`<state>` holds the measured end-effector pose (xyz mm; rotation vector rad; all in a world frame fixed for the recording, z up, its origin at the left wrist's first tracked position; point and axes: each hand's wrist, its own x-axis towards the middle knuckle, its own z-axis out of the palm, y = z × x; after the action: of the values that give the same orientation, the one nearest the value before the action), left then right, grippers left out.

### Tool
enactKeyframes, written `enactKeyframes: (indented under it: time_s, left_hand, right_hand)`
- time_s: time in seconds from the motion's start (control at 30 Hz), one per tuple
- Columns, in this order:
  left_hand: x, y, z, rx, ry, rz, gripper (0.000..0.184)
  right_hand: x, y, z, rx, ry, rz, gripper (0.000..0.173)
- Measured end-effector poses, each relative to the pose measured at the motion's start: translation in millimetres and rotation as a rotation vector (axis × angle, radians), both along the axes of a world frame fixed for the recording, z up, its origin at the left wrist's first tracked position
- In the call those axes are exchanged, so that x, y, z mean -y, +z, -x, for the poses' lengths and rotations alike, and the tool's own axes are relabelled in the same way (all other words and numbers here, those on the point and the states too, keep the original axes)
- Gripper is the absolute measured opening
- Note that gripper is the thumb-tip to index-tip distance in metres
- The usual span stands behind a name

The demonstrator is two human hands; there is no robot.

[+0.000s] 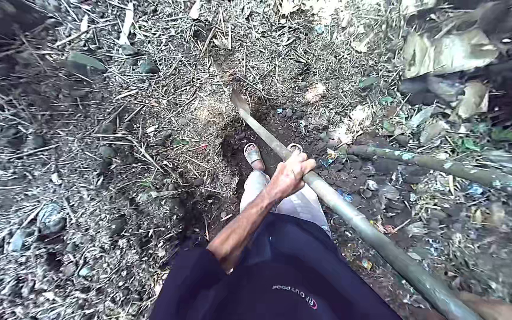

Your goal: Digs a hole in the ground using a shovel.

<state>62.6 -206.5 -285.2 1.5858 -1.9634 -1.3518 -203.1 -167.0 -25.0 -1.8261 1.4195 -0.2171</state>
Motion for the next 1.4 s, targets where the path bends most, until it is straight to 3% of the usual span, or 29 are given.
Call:
enactKeyframes:
  time_s: [0.07,0.17,0.2,0.3,0.37,0.47,0.57,0.67,0.77,0.9,0.97,1.03,1.1,1.13,1.23,1.3,1.4]
  left_hand:
    - [6,-12,-10,-0.028,0.067,0.035,0.015]
    - [44,-77,-60,0.001,0.084,-0.005,0.037]
    - [43,-88,-69,0.028,0.088,-0.033,0.042]
    - [15,-99,-78,0.043,0.142,-0.08,0.043]
    - [-2,-102,-82,0.11,0.091,-0.112,0.044]
    - [-7,-115,-84,0.148,-0.164,-0.088,0.043]
    - [13,-114,-84,0.141,-0.248,-0.04,0.032]
    - [24,-95,-71,0.119,-0.188,-0.032,0.022]
    - [19,-61,-49,0.065,-0.074,0.043,0.029]
    - [20,-25,-32,0.004,0.063,0.111,0.016]
    - [39,-50,-47,-0.001,0.134,0.126,0.02]
    - [75,-109,-75,0.027,0.182,0.103,0.034]
    - [90,-146,-86,0.034,0.191,0.128,0.039]
    - [100,-153,-91,0.046,0.177,0.146,0.038]
    - [57,-127,-85,0.106,0.125,-0.067,0.053]
    - [60,-131,-97,0.14,-0.044,-0.092,0.044]
    - [38,-136,-103,0.164,-0.314,-0.085,0.036]
  right_hand:
    - [20,-7,-13,-0.017,0.099,0.011,0.032]
    - [40,-103,-75,-0.071,0.15,0.322,0.031]
    - [39,-118,-87,-0.064,0.152,0.34,0.033]
    - [-4,-126,-105,-0.039,0.073,0.235,0.028]
    - [-34,-135,-110,-0.034,-0.069,0.121,0.031]
    - [-79,-144,-102,0.13,-0.425,-0.133,0.03]
    - [-73,-151,-103,0.371,-0.619,-0.18,0.022]
    - [-43,-123,-85,0.281,-0.519,-0.096,0.028]
    - [-15,-65,-52,0.019,-0.26,-0.009,0.037]
    - [21,-14,-34,-0.014,0.04,0.041,0.033]
    - [56,-35,-52,-0.032,0.131,0.035,0.032]
    - [90,-103,-86,-0.073,0.155,0.196,0.03]
    - [107,-137,-98,-0.052,0.131,0.254,0.032]
    - [102,-144,-100,-0.057,0.106,0.26,0.033]
    - [45,-146,-97,-0.044,-0.029,0.119,0.038]
    - [-6,-168,-107,0.034,-0.309,-0.03,0.029]
    - [-66,-190,-119,0.337,-0.764,-0.216,0.013]
